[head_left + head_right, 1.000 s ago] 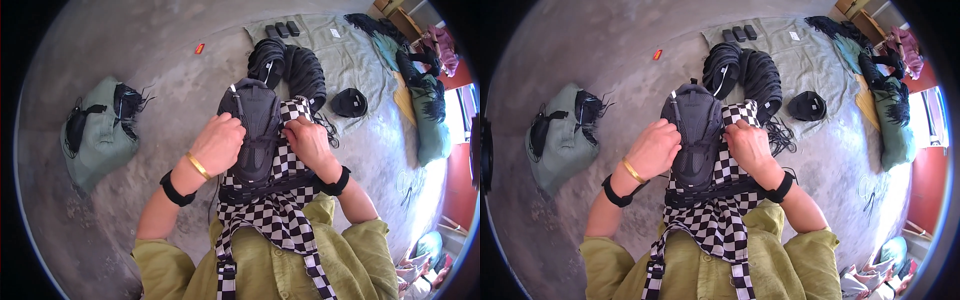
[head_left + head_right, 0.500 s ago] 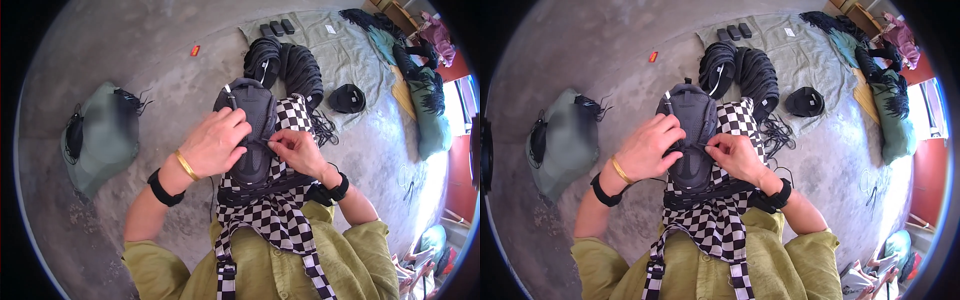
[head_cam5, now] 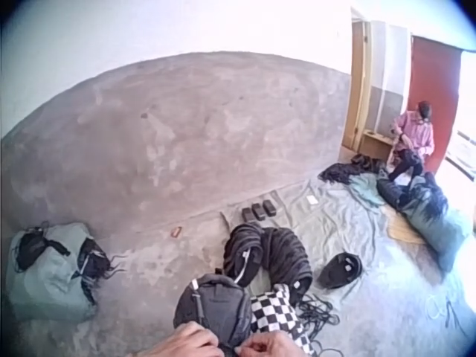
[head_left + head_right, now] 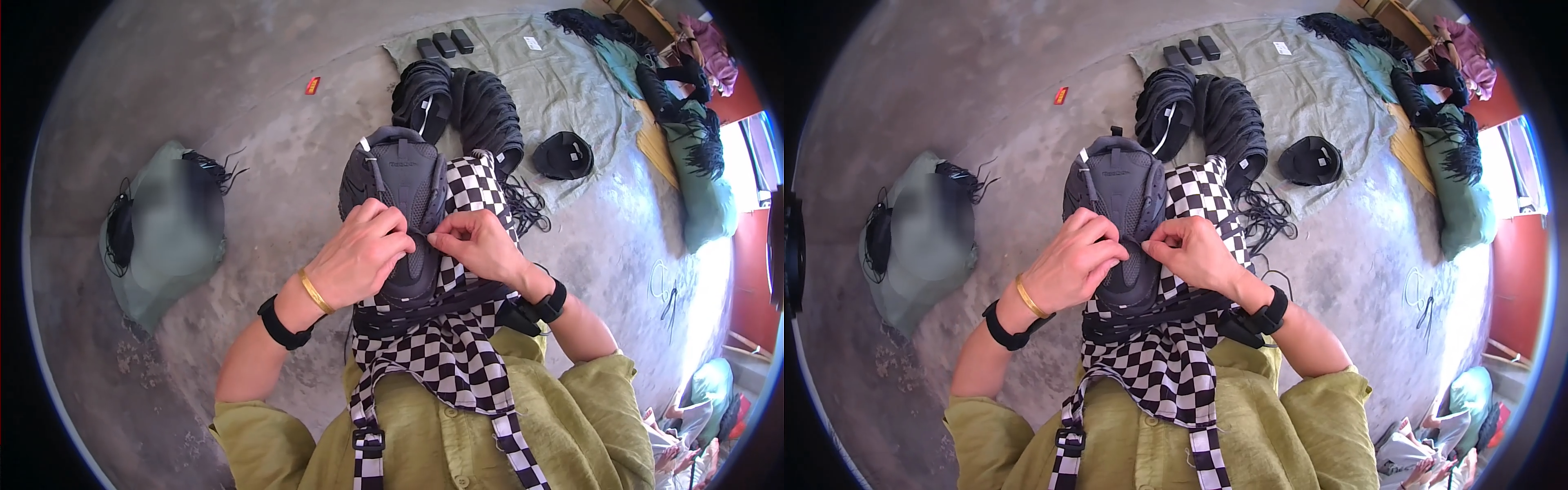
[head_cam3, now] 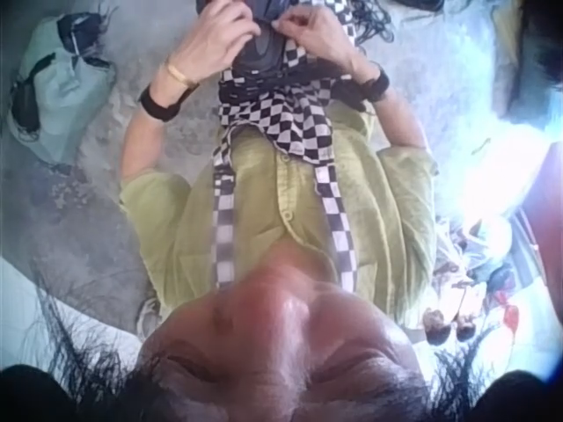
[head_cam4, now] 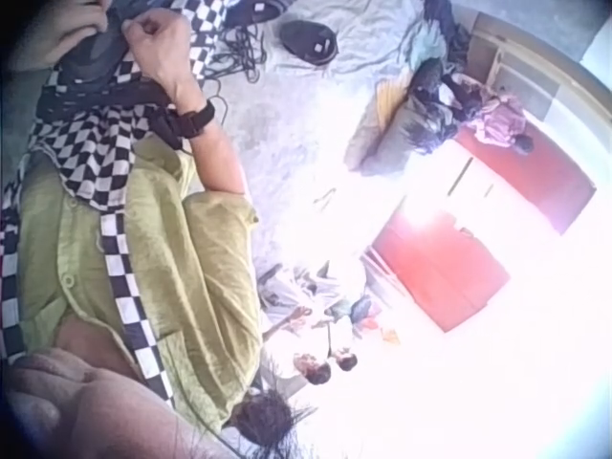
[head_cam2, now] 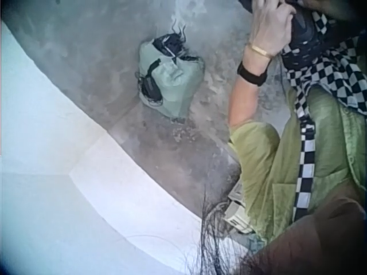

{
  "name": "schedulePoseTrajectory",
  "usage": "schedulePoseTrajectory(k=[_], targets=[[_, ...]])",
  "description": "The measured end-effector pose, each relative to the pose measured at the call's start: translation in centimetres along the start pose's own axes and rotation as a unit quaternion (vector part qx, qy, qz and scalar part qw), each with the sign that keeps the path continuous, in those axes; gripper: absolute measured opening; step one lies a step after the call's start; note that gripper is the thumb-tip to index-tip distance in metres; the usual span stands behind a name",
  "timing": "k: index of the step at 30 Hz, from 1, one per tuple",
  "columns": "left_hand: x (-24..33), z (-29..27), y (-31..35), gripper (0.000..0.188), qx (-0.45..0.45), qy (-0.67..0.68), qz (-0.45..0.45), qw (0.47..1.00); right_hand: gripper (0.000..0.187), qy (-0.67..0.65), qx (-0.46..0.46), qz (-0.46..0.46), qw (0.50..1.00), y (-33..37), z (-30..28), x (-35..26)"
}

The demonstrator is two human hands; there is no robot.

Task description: Thread laces through the eyelets of a shoe and tie them.

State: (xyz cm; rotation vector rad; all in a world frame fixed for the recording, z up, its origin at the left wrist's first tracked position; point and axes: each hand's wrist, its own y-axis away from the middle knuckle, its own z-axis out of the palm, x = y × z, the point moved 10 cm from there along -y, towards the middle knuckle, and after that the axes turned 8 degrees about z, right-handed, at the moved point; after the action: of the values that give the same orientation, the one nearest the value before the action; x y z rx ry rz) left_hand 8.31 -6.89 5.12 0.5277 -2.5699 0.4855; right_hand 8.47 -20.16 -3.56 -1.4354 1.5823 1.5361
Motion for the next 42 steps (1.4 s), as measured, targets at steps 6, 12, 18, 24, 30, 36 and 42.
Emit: schedulePoseTrajectory(k=[6, 12, 18, 24, 30, 36, 42], targets=[[0.5, -0.8, -0.3, 0.025, 0.056, -0.018, -0.02, 0.998, 0.016, 0.095, 0.032, -0.037, 0.994, -0.1, -0.2, -2.3], [-0.2, -0.9, -0.1, 0.037, 0.015, -0.048, -0.016, 0.999, 0.007, 0.421, 0.076, -0.219, 0.877, 1.6, 2.8, -7.6], [-0.5, -3.9, -0.4, 0.045, -0.003, -0.151, 0.007, 0.988, 0.015, 0.444, 0.035, -0.323, 0.835, 2.1, 2.0, -10.5], [-0.3, -2.8, -1.9, 0.037, -0.124, -0.21, 0.015, 0.97, 0.027, 0.491, -0.063, -0.296, 0.817, 0.3, 2.8, -9.7], [-1.4, -2.2, -2.6, 0.026, -0.19, -0.191, -0.001, 0.963, 0.029, 0.403, -0.059, -0.357, 0.841, 0.2, 2.3, -8.8], [-2.6, -2.2, -2.8, 0.025, -0.232, -0.143, -0.02, 0.962, 0.029, 0.365, -0.073, -0.35, 0.859, -0.2, 1.8, -9.1], [-3.0, -2.0, -2.4, 0.028, -0.258, -0.118, -0.04, 0.958, 0.024, 0.371, -0.116, -0.301, 0.871, -0.9, 1.5, -10.9]])
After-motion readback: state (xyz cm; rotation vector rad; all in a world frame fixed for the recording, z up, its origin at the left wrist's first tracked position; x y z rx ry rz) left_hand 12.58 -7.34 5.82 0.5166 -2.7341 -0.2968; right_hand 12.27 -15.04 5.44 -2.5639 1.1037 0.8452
